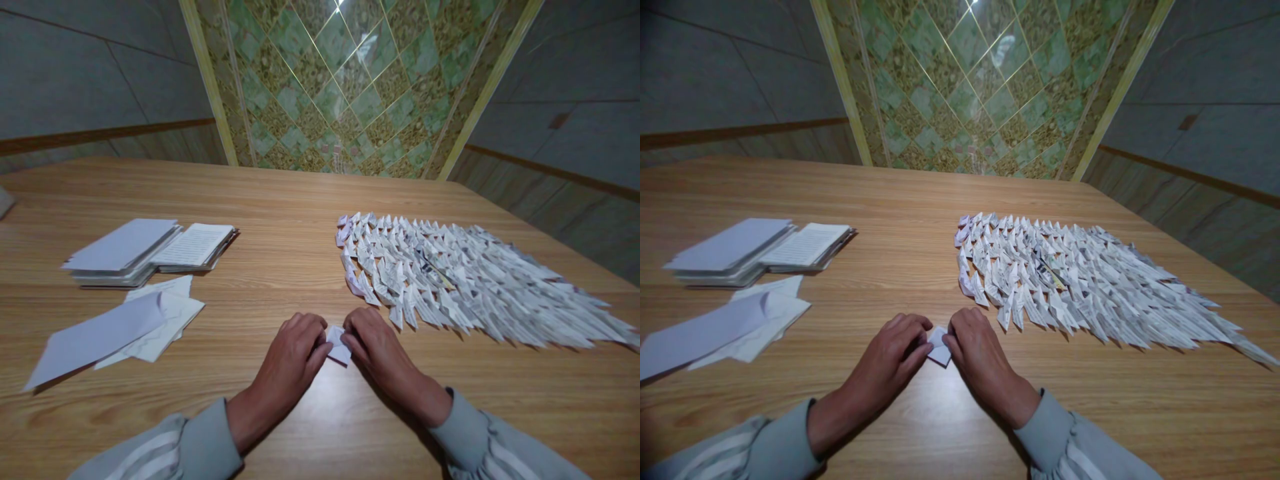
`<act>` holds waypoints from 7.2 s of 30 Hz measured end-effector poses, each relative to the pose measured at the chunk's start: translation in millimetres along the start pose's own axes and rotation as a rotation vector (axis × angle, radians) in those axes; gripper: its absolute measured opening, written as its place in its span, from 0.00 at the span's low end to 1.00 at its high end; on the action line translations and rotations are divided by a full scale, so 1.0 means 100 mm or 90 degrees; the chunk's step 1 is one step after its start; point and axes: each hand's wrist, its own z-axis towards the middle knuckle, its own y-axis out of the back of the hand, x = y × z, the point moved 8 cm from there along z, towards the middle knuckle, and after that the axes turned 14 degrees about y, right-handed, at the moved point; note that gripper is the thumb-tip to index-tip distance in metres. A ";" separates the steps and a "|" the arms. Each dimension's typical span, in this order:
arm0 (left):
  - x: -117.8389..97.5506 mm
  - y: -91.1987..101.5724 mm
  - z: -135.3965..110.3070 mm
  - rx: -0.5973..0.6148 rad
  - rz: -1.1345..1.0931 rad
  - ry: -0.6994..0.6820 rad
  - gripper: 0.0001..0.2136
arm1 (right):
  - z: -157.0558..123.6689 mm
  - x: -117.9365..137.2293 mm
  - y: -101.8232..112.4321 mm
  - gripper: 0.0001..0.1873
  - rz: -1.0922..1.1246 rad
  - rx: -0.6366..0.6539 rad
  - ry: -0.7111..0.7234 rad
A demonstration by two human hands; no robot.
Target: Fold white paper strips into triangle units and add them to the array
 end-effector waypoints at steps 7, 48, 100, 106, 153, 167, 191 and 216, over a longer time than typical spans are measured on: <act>0.01 0.09 0.00 0.006 -0.181 0.073 0.09 | 0.04 0.10 0.15 0.07 0.077 -0.098 0.057; 0.09 0.01 -0.06 0.068 -0.542 0.185 0.14 | 0.03 0.02 0.13 0.10 0.467 -0.178 -0.096; 0.11 0.00 0.01 0.155 -0.489 0.214 0.10 | 0.00 0.07 -0.04 0.19 0.622 -0.098 -0.129; 0.10 -0.04 0.00 0.130 -0.478 0.189 0.10 | 0.02 0.10 -0.06 0.14 0.454 -0.092 -0.089; -0.07 0.03 -0.03 -0.001 0.170 -0.110 0.04 | 0.06 0.06 -0.05 0.04 -0.089 0.063 0.007; -0.08 -0.01 -0.05 -0.001 0.120 -0.145 0.10 | 0.10 0.23 0.00 0.06 -0.145 0.070 0.082; 0.02 0.20 0.02 0.047 -0.181 0.005 0.09 | 0.08 0.33 0.16 0.20 -0.014 -0.069 0.168; 0.05 0.16 0.10 0.112 -0.279 0.060 0.08 | 0.05 0.22 0.08 0.12 0.015 -0.015 0.124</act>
